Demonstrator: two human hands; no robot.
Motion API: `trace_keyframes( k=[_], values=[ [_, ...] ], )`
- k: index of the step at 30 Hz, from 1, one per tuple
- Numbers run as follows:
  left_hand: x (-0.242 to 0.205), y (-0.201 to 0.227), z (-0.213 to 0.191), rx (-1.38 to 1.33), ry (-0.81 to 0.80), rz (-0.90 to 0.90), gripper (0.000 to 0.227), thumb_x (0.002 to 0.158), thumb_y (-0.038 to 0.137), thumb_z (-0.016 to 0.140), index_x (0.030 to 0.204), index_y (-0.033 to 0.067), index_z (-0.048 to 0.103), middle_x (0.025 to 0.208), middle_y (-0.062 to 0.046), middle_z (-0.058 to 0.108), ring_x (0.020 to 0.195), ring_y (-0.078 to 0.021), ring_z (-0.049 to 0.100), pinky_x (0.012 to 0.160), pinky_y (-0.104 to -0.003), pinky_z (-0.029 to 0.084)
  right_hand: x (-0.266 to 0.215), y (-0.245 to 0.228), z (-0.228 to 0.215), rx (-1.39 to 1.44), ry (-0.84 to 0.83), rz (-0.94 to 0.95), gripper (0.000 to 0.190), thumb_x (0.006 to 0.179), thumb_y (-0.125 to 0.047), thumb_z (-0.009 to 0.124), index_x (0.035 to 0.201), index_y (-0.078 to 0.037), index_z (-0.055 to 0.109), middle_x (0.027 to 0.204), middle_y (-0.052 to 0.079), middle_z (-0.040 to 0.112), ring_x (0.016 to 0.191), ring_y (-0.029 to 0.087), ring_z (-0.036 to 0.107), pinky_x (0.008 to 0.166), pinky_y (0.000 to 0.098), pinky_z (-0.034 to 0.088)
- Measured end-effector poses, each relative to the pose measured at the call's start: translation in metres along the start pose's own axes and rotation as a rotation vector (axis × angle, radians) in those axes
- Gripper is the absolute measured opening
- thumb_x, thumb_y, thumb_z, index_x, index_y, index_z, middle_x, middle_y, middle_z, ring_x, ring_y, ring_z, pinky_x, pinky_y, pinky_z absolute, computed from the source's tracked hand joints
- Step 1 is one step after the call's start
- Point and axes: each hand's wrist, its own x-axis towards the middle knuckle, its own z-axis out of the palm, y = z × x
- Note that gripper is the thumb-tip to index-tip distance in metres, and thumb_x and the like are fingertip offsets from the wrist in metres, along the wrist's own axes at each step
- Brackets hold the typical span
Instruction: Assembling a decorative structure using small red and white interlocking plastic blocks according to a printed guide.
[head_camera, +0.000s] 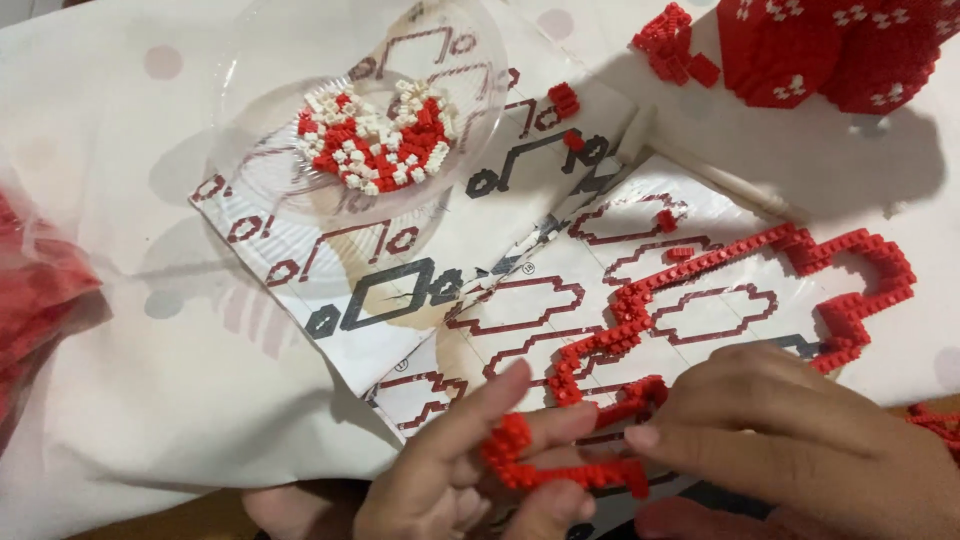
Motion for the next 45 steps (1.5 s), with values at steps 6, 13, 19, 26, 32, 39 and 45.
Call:
trace_keyframes(
  k=[6, 13, 19, 26, 32, 39, 45],
  values=[
    [0.005, -0.003, 0.002, -0.092, -0.144, -0.124, 0.066, 0.079, 0.003, 0.083, 0.142, 0.0082, 0.063, 0.121, -0.019, 0.085, 0.096, -0.0151, 0.086, 0.079, -0.027, 0.075, 0.011, -0.006, 0.007, -0.124, 0.145, -0.108, 0.029, 0.077, -0.033, 0.082, 0.102, -0.019, 0.079, 0.090, -0.003, 0.075, 0.081, 0.012, 0.074, 0.077, 0.0336, 0.057],
    [0.004, -0.001, 0.008, 0.084, -0.100, -0.036, 0.069, 0.077, 0.010, 0.086, 0.142, 0.0123, 0.062, 0.121, -0.016, 0.086, 0.093, -0.0187, 0.092, 0.087, -0.027, 0.071, 0.009, 0.006, 0.004, -0.110, 0.144, -0.119, 0.020, 0.079, -0.032, 0.080, 0.094, -0.020, 0.079, 0.091, -0.003, 0.075, 0.079, 0.014, 0.074, 0.075, 0.0349, 0.056],
    [0.022, 0.003, 0.006, 1.073, 0.056, 0.801, 0.041, 0.085, 0.044, 0.079, 0.115, 0.0176, 0.070, 0.125, -0.007, 0.075, 0.100, -0.0242, 0.074, 0.097, -0.036, 0.060, -0.005, 0.041, -0.003, -0.073, 0.108, -0.083, 0.028, 0.073, -0.034, 0.084, 0.096, -0.019, 0.078, 0.084, -0.006, 0.071, 0.083, 0.016, 0.072, 0.081, 0.0345, 0.058],
    [0.031, -0.008, 0.006, 1.058, 0.050, 0.823, 0.033, 0.080, 0.035, 0.083, 0.106, 0.0165, 0.076, 0.114, -0.005, 0.075, 0.102, -0.0264, 0.072, 0.095, -0.037, 0.059, -0.004, 0.050, 0.000, -0.044, 0.080, 0.012, 0.029, 0.073, -0.042, 0.079, 0.093, -0.022, 0.081, 0.078, -0.010, 0.066, 0.082, 0.015, 0.064, 0.085, 0.0388, 0.043],
    [0.035, -0.011, 0.004, 1.142, 0.011, 0.856, 0.034, 0.083, 0.041, 0.079, 0.108, 0.0170, 0.077, 0.117, -0.004, 0.075, 0.105, -0.0254, 0.072, 0.093, -0.039, 0.054, -0.005, 0.057, 0.002, -0.082, 0.041, -0.003, 0.025, 0.075, -0.045, 0.078, 0.093, -0.027, 0.079, 0.078, -0.013, 0.066, 0.080, 0.012, 0.064, 0.092, 0.0419, 0.037],
    [0.038, -0.018, 0.001, 1.196, -0.025, 0.886, 0.019, 0.090, 0.035, 0.070, 0.101, 0.0224, 0.078, 0.112, 0.004, 0.076, 0.102, -0.0184, 0.073, 0.089, -0.036, 0.049, -0.004, 0.052, 0.005, -0.150, 0.026, 0.101, 0.030, 0.068, -0.046, 0.087, 0.094, -0.032, 0.083, 0.083, -0.015, 0.068, 0.085, 0.011, 0.065, 0.103, 0.0473, 0.031],
    [0.041, -0.026, 0.000, 1.242, 0.020, 0.888, 0.017, 0.089, 0.037, 0.072, 0.102, 0.0277, 0.077, 0.113, 0.008, 0.075, 0.101, -0.0148, 0.074, 0.085, -0.035, 0.050, -0.004, 0.058, 0.006, -0.203, -0.008, 0.069, 0.041, 0.067, -0.051, 0.087, 0.101, -0.030, 0.078, 0.091, -0.017, 0.076, 0.090, 0.007, 0.070, 0.098, 0.0407, 0.035]
  ],
)
